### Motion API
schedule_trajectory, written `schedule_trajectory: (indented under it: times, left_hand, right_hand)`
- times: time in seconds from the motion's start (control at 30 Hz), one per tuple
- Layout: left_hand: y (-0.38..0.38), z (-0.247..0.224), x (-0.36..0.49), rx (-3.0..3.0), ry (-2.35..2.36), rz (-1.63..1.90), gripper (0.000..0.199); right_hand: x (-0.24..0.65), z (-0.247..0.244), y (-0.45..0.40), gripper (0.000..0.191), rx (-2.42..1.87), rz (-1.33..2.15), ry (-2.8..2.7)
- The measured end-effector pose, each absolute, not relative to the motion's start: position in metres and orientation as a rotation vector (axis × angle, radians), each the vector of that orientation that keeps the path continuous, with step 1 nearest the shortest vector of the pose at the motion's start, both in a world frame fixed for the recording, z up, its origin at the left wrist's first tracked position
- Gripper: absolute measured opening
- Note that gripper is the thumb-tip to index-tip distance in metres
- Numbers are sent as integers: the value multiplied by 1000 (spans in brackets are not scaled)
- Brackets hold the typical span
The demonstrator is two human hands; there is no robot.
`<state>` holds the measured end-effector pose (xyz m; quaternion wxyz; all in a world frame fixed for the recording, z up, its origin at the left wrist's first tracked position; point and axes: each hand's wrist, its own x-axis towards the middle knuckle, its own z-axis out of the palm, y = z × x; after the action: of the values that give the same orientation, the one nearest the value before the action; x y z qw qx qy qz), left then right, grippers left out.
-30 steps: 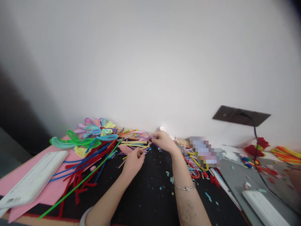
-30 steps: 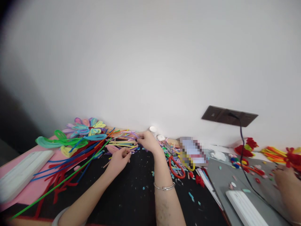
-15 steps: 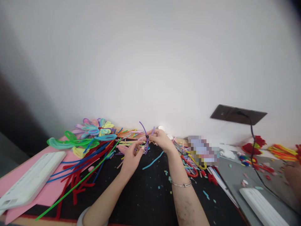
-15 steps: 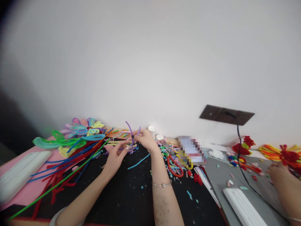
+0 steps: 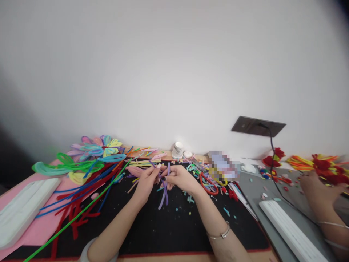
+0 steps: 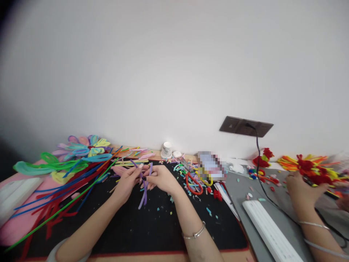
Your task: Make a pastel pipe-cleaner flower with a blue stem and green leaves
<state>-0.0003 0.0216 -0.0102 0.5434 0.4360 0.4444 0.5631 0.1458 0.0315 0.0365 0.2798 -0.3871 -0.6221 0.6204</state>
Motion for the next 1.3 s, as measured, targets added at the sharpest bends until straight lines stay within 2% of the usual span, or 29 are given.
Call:
schedule_trajectory:
  times: [0.17,0.4,0.63,0.83,1.3]
  left_hand:
    - [18,-2,1,924,880,1236,43]
    - [9,-1,6,1111,866,875,32]
    - [10,-4,8,1225,986,930,26]
    - [12,-10,7,1276,1021,951,28]
    - [15,-18,8,1398,1080,1004,23]
  right_hand:
    - [170,18,30,24,-972,1517,-1540]
    - [176,9,18,23,-941,1596,-1354]
    - [168,4,13,26,-980,1630,-1197]
    - [170,1,14,28,-977,1663,-1100]
    - [170,-4,13,37,-1057,1671,-1091]
